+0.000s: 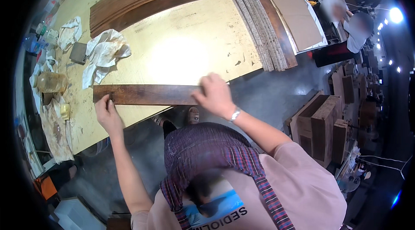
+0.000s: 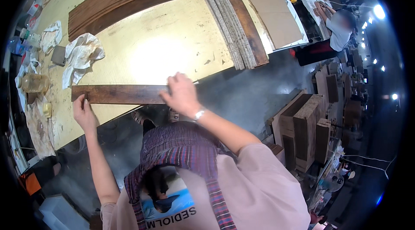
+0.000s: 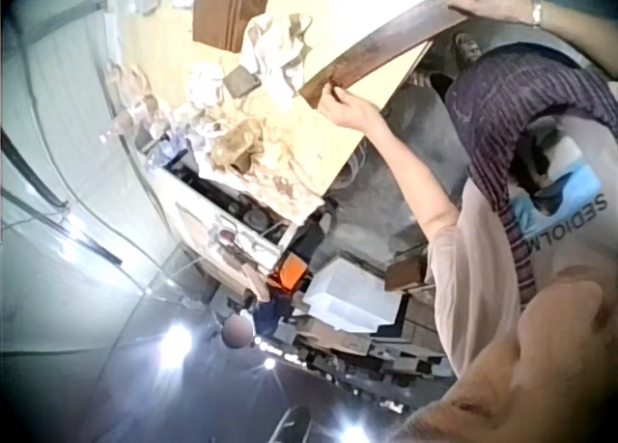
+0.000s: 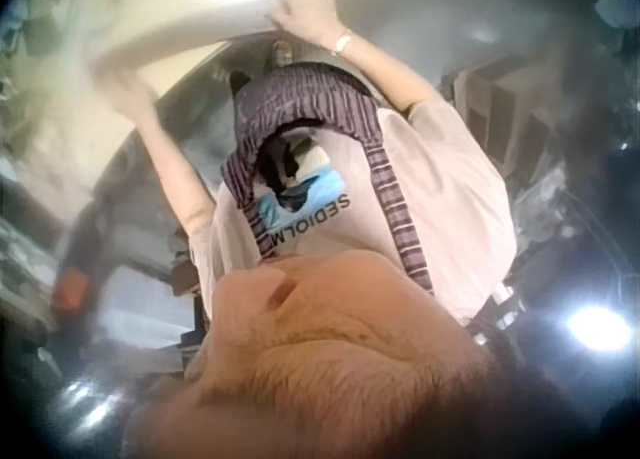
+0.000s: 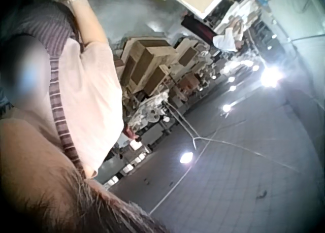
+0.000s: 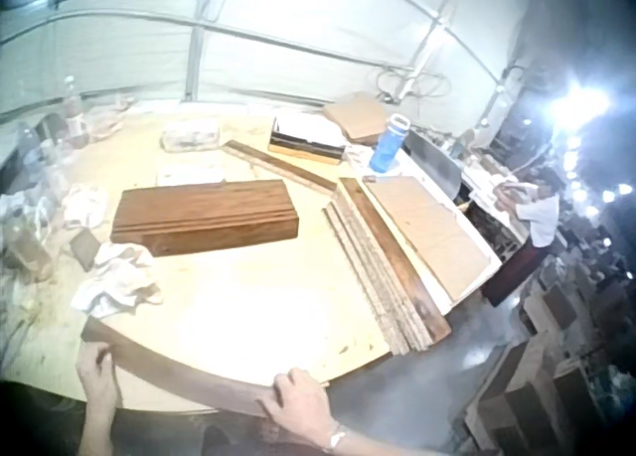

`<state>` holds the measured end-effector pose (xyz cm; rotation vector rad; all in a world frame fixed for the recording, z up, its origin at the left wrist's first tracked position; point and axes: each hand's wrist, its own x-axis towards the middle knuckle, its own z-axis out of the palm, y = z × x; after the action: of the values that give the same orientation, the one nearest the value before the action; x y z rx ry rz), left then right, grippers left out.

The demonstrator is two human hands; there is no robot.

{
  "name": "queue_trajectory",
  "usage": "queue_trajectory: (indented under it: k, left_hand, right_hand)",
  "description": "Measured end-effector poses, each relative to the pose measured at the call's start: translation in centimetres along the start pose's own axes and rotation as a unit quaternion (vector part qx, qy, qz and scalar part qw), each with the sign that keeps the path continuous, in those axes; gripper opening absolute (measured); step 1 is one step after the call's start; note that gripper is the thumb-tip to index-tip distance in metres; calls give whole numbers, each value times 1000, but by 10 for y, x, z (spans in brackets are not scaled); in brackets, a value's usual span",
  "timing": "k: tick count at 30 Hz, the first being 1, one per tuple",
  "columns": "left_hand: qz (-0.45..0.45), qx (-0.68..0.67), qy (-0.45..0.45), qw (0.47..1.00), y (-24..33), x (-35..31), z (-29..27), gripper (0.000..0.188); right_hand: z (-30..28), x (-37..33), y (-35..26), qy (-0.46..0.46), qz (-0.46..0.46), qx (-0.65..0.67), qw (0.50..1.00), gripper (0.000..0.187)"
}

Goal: The person applies a liquid substance with a sponge and wipes a long wood piece with a cloth on a workbench.

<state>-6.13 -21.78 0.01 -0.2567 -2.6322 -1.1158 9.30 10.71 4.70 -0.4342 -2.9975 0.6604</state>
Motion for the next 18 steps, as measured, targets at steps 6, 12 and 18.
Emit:
queue_trajectory:
  k: [6,12,18]
  left_hand:
    - [-39,32,68,996,-21,21,1,18]
    - [180,-32,-70,981,113,-95,71,14]
    - [182,8,-66,981,94,-50,59,12]
  right_hand:
    - [0,-24,40,14,173,176,969,29]
    - [22,-30,35,7,185,254,949,25]
    - [24,-32,48,-35,215,365,905,26]
